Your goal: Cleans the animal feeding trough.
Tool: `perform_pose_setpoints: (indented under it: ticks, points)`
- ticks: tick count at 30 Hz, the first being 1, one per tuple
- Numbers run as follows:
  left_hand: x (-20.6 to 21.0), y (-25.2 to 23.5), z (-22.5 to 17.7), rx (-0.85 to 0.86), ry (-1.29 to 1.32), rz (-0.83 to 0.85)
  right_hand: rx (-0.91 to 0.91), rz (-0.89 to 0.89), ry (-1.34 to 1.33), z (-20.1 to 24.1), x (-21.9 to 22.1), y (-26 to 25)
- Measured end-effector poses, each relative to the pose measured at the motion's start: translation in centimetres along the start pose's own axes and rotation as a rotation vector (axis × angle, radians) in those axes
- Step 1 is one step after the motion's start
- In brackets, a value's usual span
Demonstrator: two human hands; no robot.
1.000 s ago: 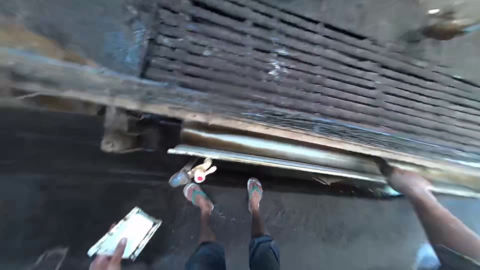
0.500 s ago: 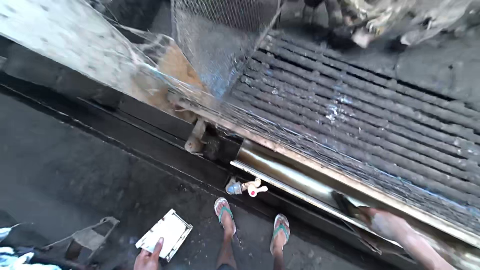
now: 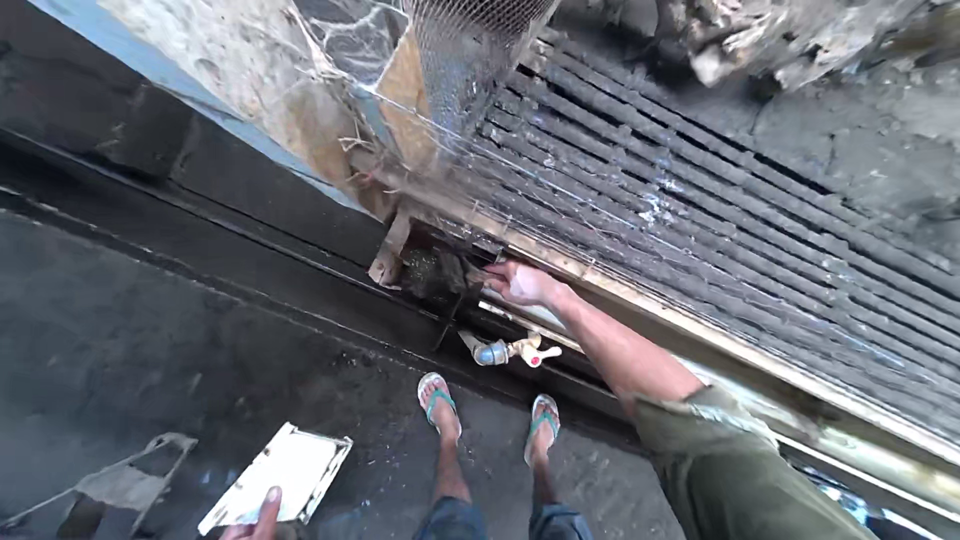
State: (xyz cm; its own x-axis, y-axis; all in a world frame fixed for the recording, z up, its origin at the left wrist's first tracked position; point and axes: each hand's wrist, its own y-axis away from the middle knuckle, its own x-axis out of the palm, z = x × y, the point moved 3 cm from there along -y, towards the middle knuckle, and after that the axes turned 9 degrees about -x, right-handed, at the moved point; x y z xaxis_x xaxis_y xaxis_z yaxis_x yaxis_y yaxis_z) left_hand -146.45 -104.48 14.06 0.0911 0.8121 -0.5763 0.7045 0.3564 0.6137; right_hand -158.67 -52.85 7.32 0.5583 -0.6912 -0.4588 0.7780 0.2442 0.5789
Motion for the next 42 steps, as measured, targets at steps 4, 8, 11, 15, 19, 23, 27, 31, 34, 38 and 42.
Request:
perform_pose_setpoints:
  ticks: [4,8,11,15,19,23,27,31,34,38,42]
  points:
    - [0.3,-0.9,0.4,-0.010,0.061,0.045,0.277,-0.169,0.189,-6.7,1.6,13.6]
    - [2.3,-1.7,-0.1,-0.026,0.111,0.028,0.831,-0.170,0.203,-15.0,4.3,29.1]
    - [4.3,-2.7,-1.5,-0.015,0.214,0.059,1.106,-0.035,0.165,-18.5,4.5,30.5]
    - [5.9,-3.3,-4.5,0.018,0.322,0.082,0.960,0.188,0.195,-13.9,2.6,20.8]
    - [5.3,-3.2,-5.3,0.003,0.392,0.058,0.810,0.180,0.209,-6.9,1.8,12.7]
    - [4.7,-3.1,-4.8,0.006,0.386,0.048,0.655,0.074,0.176,0.8,1.3,6.2]
    - [3.9,-2.9,-4.8,0.018,0.359,0.017,0.464,0.110,0.103,4.4,0.9,-0.6]
    - [3.9,-2.5,-5.3,0.040,0.358,-0.006,0.218,0.107,0.031,5.2,2.4,-3.9]
    - [2.5,-2.1,-5.0,0.044,0.329,-0.054,0.069,0.065,-0.007,9.0,3.0,-1.8]
    - [1.4,-2.2,-4.7,0.039,0.267,-0.116,-0.125,-0.132,-0.381,12.5,4.5,5.7]
    - [1.1,-2.2,-6.8,0.108,0.208,-0.132,0.021,-0.012,-0.287,14.2,5.6,10.1]
